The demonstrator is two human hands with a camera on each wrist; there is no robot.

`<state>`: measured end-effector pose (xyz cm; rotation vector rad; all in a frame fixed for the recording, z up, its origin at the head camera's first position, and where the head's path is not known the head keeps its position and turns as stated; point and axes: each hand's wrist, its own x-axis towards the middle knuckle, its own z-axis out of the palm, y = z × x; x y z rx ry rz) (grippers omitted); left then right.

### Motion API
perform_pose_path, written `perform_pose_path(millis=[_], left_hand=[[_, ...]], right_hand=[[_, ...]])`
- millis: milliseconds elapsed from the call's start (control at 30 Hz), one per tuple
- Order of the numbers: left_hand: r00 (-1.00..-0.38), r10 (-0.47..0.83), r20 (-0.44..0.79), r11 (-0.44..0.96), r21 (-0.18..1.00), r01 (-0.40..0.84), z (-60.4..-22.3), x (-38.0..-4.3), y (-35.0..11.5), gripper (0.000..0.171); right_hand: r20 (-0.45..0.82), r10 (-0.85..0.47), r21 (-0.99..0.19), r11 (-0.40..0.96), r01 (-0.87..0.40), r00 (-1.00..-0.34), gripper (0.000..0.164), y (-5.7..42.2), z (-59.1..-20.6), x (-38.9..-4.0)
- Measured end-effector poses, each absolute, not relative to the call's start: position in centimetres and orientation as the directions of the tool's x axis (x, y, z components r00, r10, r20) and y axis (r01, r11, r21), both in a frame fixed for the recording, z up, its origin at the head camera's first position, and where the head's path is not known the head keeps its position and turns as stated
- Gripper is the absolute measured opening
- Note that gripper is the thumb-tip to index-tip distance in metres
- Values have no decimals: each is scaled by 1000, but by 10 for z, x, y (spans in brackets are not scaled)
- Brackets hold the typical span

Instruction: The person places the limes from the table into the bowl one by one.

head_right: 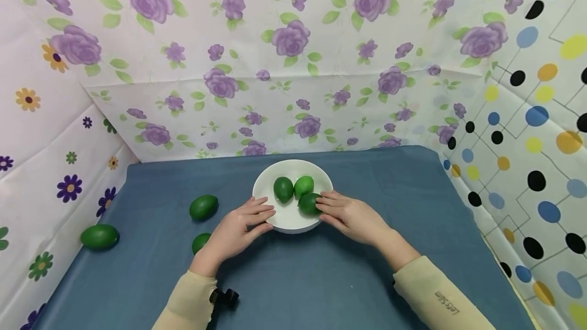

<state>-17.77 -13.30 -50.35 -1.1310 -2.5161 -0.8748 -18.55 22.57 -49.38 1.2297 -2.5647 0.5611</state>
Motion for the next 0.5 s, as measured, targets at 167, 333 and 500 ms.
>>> perform_pose_path(millis=[167, 333, 500], left_hand=[[-693, 610, 385, 555, 416, 720, -492, -171, -145, 49], [-700, 585, 410, 555, 427, 714, -481, -158, -171, 53], [-753, 540, 375, 618, 431, 658, -471, -137, -205, 56]], right_hand=[[376, -688, -262, 564, -783, -621, 43, 225, -495, -186], [384, -678, -281, 561, -779, -627, 41, 225, -494, -186], [368, -683, -298, 557, -775, -632, 39, 225, -493, -188]])
